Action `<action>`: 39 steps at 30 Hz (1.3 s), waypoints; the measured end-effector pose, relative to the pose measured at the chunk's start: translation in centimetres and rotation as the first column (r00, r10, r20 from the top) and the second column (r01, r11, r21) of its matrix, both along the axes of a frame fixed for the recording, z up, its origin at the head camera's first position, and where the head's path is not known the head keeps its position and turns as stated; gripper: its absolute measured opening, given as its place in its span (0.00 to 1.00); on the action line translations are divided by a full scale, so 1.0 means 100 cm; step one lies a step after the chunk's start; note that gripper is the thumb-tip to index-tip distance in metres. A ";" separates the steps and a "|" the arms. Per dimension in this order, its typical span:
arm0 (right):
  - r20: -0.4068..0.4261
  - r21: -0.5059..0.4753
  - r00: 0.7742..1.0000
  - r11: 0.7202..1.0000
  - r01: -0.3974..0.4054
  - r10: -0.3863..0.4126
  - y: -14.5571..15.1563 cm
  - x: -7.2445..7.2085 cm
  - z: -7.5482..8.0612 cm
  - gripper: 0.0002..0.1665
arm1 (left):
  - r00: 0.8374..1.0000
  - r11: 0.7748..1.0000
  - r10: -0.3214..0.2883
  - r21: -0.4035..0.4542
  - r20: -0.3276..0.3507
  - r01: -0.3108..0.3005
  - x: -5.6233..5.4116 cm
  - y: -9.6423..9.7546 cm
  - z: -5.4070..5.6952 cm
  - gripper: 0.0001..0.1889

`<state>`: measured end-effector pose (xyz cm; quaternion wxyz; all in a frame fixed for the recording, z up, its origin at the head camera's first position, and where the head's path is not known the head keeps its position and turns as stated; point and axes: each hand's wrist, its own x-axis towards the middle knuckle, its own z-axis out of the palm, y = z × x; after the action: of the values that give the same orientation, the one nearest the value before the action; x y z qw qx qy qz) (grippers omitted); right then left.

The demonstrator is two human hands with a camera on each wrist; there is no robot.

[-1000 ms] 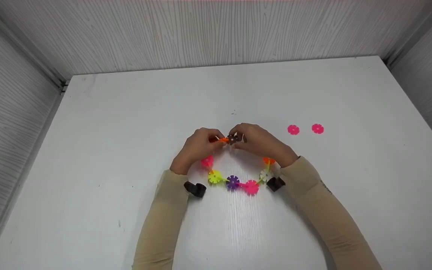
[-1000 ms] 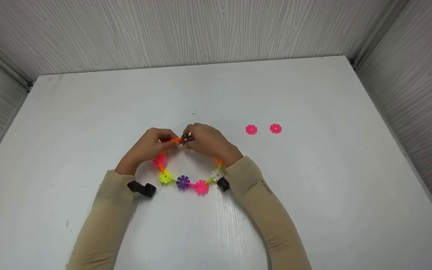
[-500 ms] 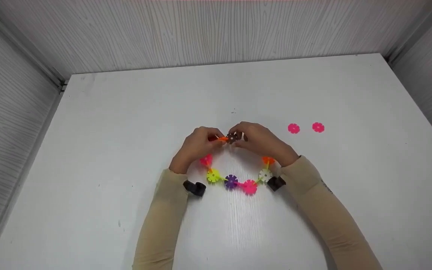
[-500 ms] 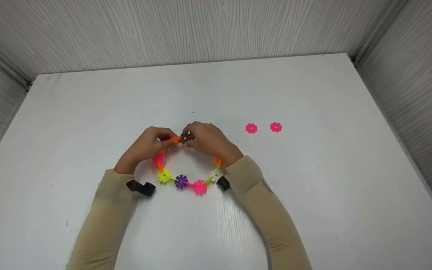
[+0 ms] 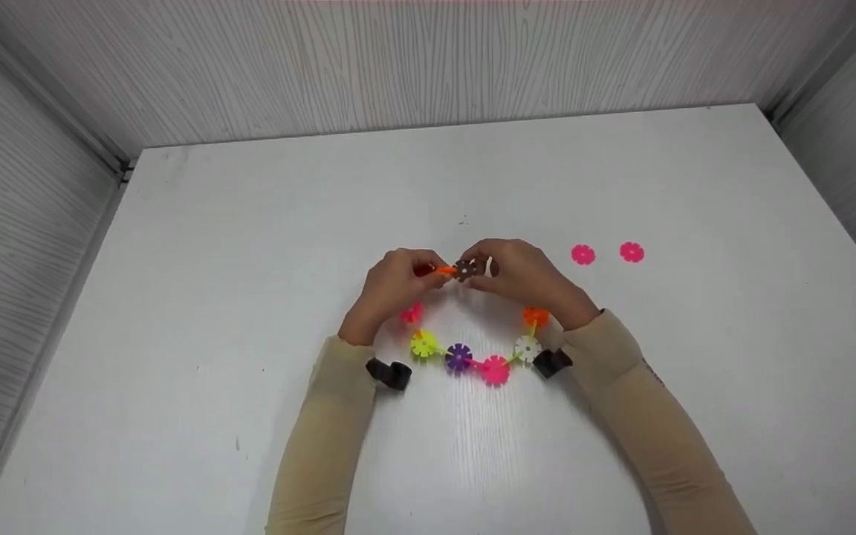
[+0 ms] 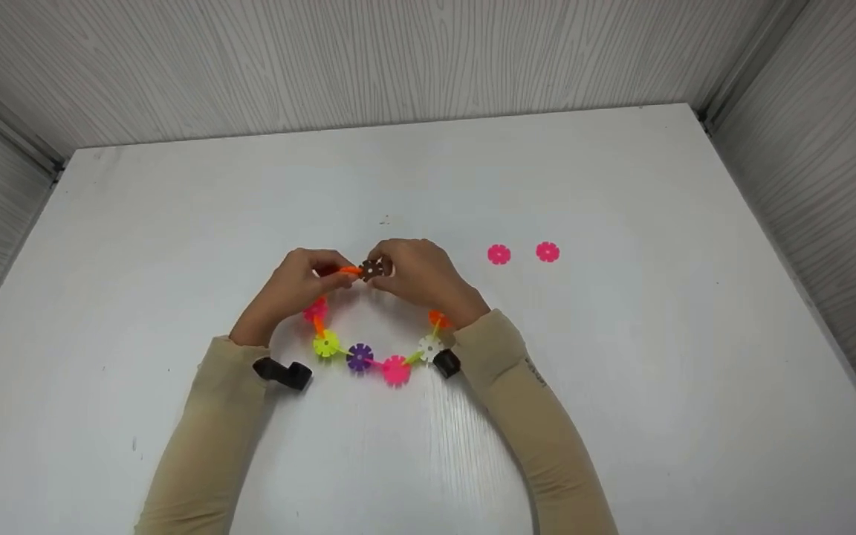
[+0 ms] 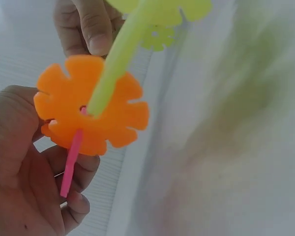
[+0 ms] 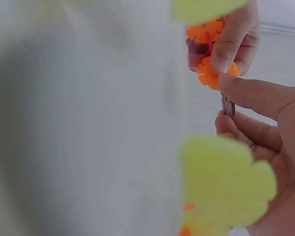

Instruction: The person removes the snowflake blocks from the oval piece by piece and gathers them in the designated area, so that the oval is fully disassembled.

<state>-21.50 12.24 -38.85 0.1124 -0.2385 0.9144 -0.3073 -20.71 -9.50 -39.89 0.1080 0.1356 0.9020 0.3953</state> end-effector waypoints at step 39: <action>-0.002 -0.191 0.922 0.905 0.380 -0.387 0.125 -0.014 0.026 0.25 | 0.962 0.996 -0.089 0.031 0.258 0.084 -0.006 -0.015 -0.011 0.25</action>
<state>-22.91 24.74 -36.27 0.0086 -0.0698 0.9125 -0.4030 -21.27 -11.04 -41.01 0.2409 0.1230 0.8695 0.4133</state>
